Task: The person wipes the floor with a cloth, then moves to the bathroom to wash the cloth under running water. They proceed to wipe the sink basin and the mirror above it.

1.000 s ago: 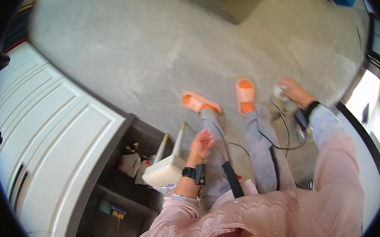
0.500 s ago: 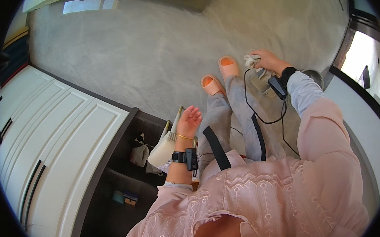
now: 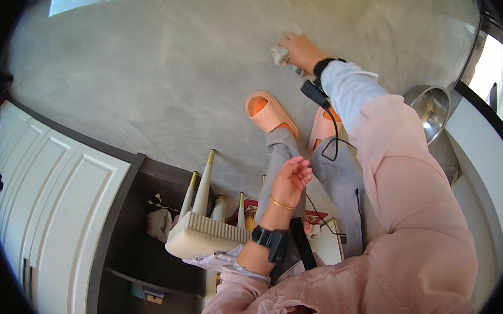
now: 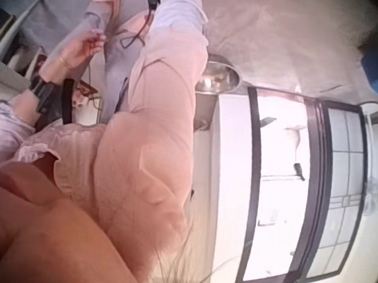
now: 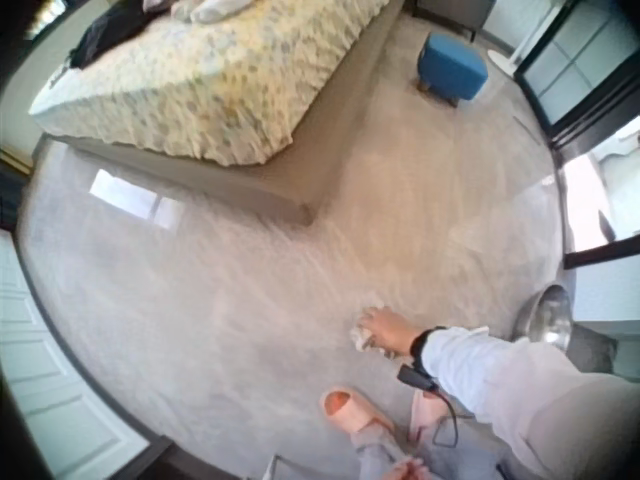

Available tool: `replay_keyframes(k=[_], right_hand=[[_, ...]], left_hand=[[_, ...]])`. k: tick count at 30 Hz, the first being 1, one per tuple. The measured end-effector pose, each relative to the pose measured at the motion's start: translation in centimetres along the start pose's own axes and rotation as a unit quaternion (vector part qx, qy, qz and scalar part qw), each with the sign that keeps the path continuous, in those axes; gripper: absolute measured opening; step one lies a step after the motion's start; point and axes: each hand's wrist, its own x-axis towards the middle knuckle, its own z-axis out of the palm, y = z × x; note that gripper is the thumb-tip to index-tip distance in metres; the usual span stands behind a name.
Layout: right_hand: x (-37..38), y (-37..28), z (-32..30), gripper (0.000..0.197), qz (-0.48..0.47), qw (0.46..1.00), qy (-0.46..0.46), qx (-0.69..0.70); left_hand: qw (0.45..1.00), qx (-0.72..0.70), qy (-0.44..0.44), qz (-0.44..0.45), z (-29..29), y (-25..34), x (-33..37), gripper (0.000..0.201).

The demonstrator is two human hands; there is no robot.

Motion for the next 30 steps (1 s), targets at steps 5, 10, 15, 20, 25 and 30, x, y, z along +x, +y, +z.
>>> replay_keyframes(k=[5,10,15,20,25,30], right_hand=[[3.6,-0.4,4.9,0.069,0.034,0.999,0.028,-0.006],[2.5,-1.7,8.0,0.065,0.073,0.98,0.064,-0.175],[1.0,-0.5,8.4,0.052,-0.014,0.978,0.031,-0.203],[-1.1,1.2,10.0,0.038,-0.052,0.975,-0.059,-0.208],[-9.0,2.9,10.2,0.018,0.051,0.974,-0.128,-0.179],[-19.8,3.2,3.0,0.021,0.053,0.935,-0.345,-0.059]], left_hand=[[0.997,-0.049,-0.064,0.006,0.7,1.3,-1.2,0.018],[0.994,-0.088,-0.067,0.013,1.0,2.4,-1.9,0.017],[0.995,-0.086,-0.056,0.005,0.9,2.3,-1.8,0.018],[0.995,-0.088,-0.046,0.022,-0.2,2.2,-1.3,0.018],[0.997,-0.073,-0.02,0.035,-2.1,0.6,-0.2,0.016],[0.997,-0.065,0.019,0.032,-4.1,-2.7,1.4,0.014]])
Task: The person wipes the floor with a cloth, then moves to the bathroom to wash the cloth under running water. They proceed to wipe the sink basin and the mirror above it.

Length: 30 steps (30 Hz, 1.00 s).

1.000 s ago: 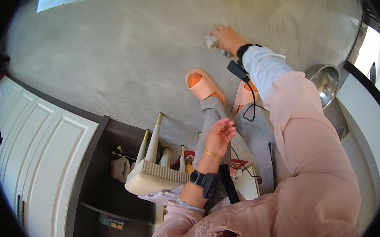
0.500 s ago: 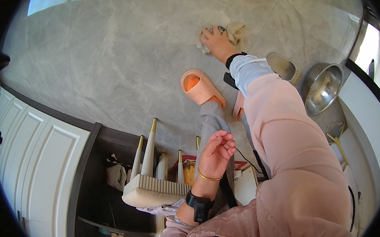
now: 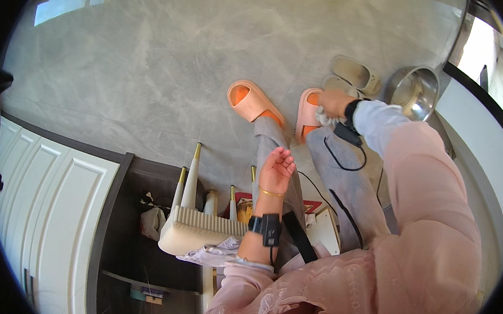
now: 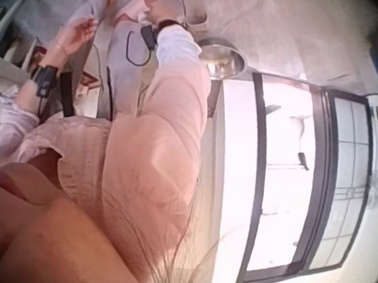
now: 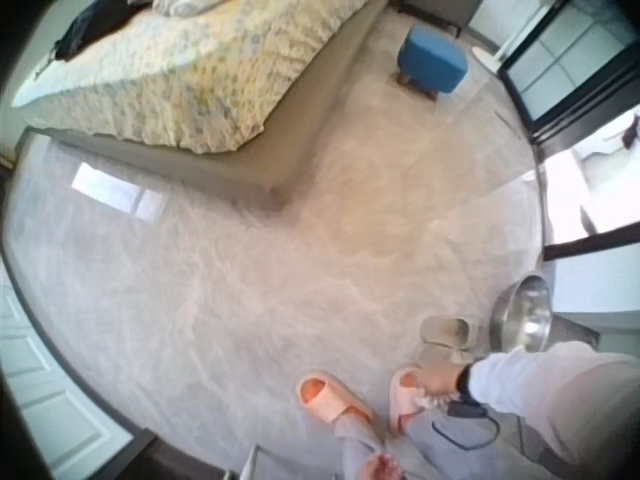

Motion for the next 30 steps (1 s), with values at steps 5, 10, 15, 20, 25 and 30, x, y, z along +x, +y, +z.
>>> replay_keyframes(k=[5,10,15,20,25,30], right_hand=[[-12.7,1.0,-5.2,0.059,0.035,0.978,-0.08,0.19],[-22.9,-0.4,-11.3,0.057,0.108,0.778,0.037,0.618],[-30.5,-5.4,-16.0,0.053,-0.139,0.609,0.083,0.776],[-38.1,-12.0,-19.1,0.063,-0.337,0.532,0.115,0.768],[-45.8,-16.3,-20.4,0.063,-0.399,0.534,0.196,0.719],[-51.7,-20.6,-22.8,0.051,-0.427,0.546,0.261,0.672]], left_hand=[[0.999,0.039,0.009,-0.013,-1.1,-2.6,-1.5,0.014],[0.997,0.078,-0.013,0.002,1.0,-0.3,-6.5,0.017],[0.986,0.128,-0.055,0.089,6.2,4.3,-14.5,0.014],[0.961,0.174,-0.14,0.163,14.2,5.7,-23.2,0.016],[0.923,0.193,-0.272,0.189,21.9,3.4,-30.3,0.018],[0.879,0.297,-0.336,0.161,28.5,-0.4,-37.3,0.033]])
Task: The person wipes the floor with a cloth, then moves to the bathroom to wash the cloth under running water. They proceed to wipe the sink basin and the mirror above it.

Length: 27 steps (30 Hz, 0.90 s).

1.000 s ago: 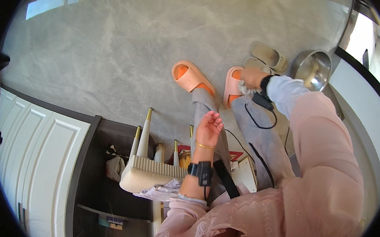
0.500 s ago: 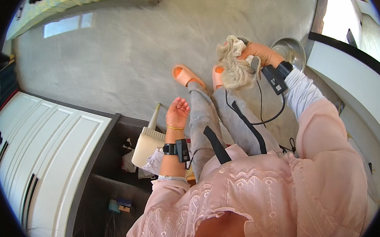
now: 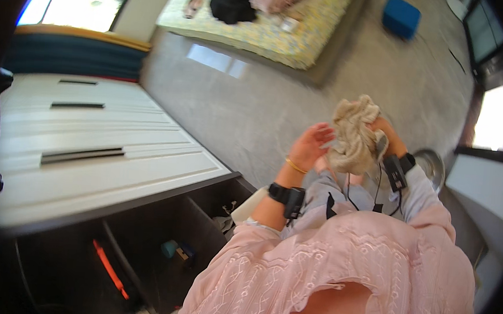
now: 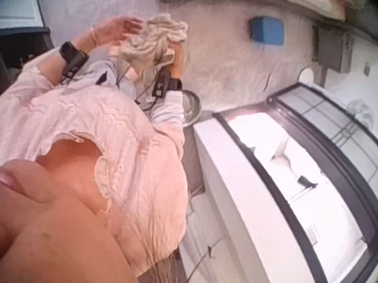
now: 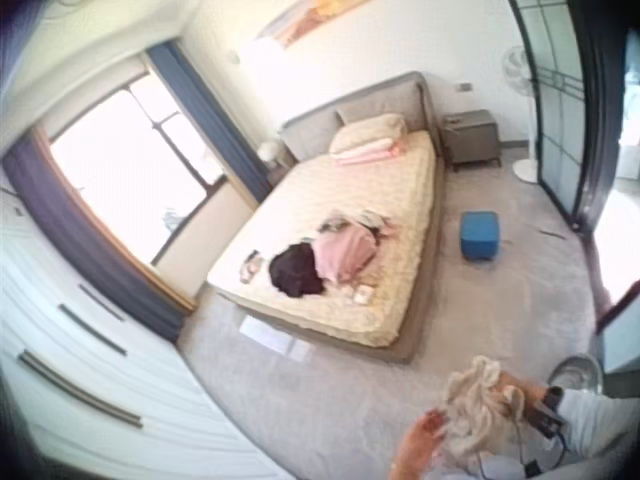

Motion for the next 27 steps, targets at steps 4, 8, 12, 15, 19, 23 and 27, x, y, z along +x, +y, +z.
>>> replay_keyframes(k=[4,8,12,15,19,23,27], right_hand=[[-0.5,-2.1,0.2,0.045,0.071,0.982,-0.041,0.169],[-0.9,-3.4,-0.5,0.04,-0.05,0.999,-0.014,0.011],[-0.5,-6.0,-1.6,0.039,-0.104,0.994,-0.005,-0.037],[-1.2,-8.2,-2.4,0.04,-0.113,0.993,-0.019,-0.033],[-1.7,-9.9,-1.5,0.045,-0.075,0.996,-0.039,0.014],[-0.8,-10.1,0.8,0.05,-0.05,0.997,0.0,-0.061],[1.1,-9.1,2.8,0.053,-0.013,0.994,-0.031,-0.099]], left_hand=[[0.998,0.017,-0.058,-0.013,6.8,0.9,0.0,0.045],[0.99,-0.023,-0.137,-0.034,10.4,1.3,-2.9,0.052],[0.977,-0.023,-0.194,-0.081,11.7,2.1,-4.0,0.043],[0.982,0.052,-0.18,-0.039,11.7,2.3,-3.8,0.03],[0.993,0.06,-0.101,-0.019,11.3,2.4,-3.0,0.02],[0.999,-0.003,-0.048,0.004,11.1,2.5,-2.3,0.021],[0.992,-0.078,-0.087,0.039,10.6,4.4,-1.6,0.024]])
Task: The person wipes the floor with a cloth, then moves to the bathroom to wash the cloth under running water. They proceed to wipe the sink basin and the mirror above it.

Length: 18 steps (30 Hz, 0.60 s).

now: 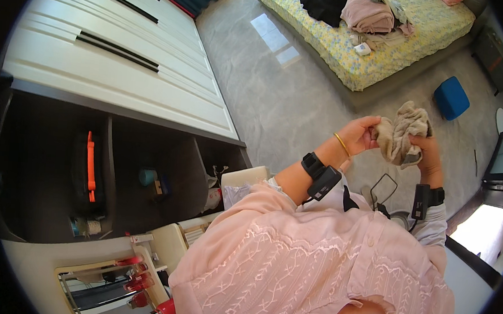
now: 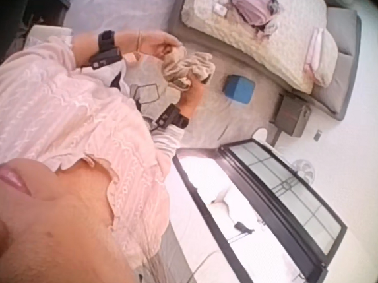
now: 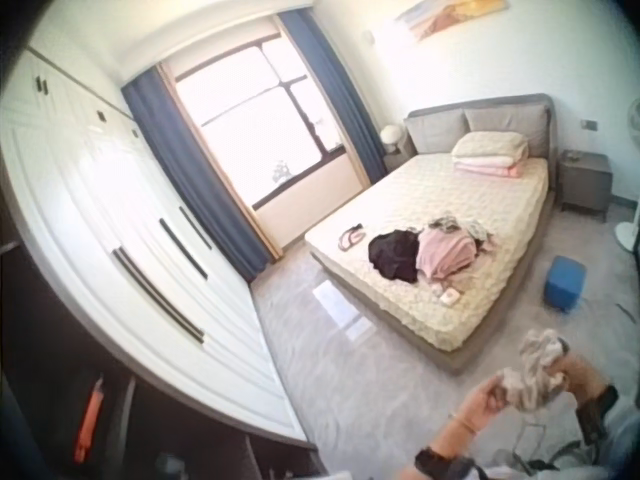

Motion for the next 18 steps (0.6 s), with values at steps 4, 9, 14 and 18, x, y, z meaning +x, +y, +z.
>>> replay_keyframes(k=[4,9,14,18], right_hand=[[2.9,-0.2,1.0,0.063,-0.033,0.997,0.009,-0.071],[6.6,-1.5,0.9,0.081,-0.016,0.977,-0.005,-0.213],[9.9,-3.1,0.0,0.077,-0.014,0.953,0.046,-0.3],[11.6,-4.2,-1.0,0.066,0.001,0.94,0.096,-0.326]], left_hand=[[0.998,0.007,-0.055,-0.012,0.8,3.5,2.2,0.029],[0.992,0.099,-0.072,-0.031,2.7,6.4,5.5,0.031],[0.973,0.196,-0.113,-0.039,4.9,8.9,9.0,0.033],[0.95,0.271,-0.139,-0.075,6.0,10.6,11.4,0.034]])
